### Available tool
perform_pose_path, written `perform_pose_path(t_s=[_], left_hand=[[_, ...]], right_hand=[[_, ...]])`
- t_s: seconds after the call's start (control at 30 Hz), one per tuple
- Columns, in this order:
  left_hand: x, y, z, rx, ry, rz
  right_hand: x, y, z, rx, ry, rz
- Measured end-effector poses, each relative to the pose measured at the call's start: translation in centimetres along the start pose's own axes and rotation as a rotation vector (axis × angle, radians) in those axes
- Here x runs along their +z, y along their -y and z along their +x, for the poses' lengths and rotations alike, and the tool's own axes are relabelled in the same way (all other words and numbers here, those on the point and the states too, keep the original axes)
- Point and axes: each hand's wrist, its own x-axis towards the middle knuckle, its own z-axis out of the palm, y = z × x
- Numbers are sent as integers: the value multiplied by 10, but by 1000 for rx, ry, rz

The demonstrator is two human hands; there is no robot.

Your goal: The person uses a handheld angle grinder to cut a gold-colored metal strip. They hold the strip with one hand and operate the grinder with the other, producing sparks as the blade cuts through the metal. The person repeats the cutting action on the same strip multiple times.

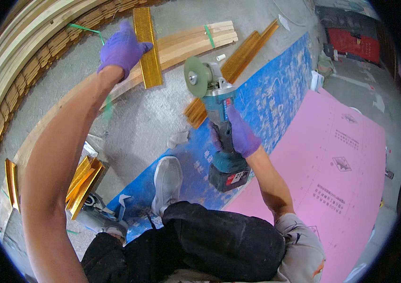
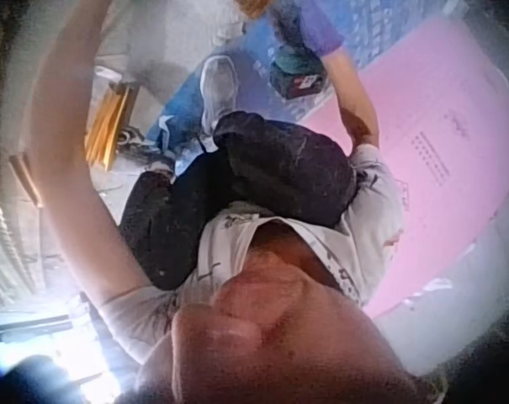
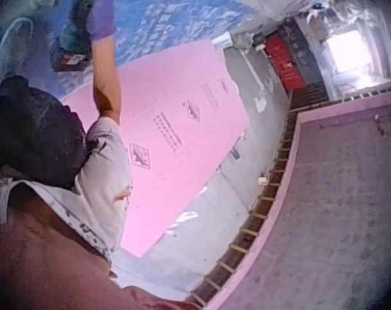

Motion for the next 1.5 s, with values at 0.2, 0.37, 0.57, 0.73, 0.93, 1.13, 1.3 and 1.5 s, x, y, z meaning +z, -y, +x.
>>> perform_pose_path(t_s=[0.2,0.37,0.57,0.73,0.93,1.13,1.3,1.5], left_hand=[[20,21,31,-89,280,-499],[23,26,21,-315,245,-977],[12,23,18,-267,231,-769],[6,14,15,-257,227,-699],[11,21,17,-232,203,-730],[9,17,17,-249,205,-733],[11,18,18,-255,210,-725],[13,22,19,-253,203,-729]], right_hand=[[-8,-16,13,77,61,40],[-17,-21,22,152,108,38],[-20,-6,33,232,82,-26],[-35,0,39,235,123,-74],[-29,8,41,226,105,-133],[-25,7,42,243,88,-94],[-27,4,44,257,104,-90],[-25,6,44,230,125,-89]])
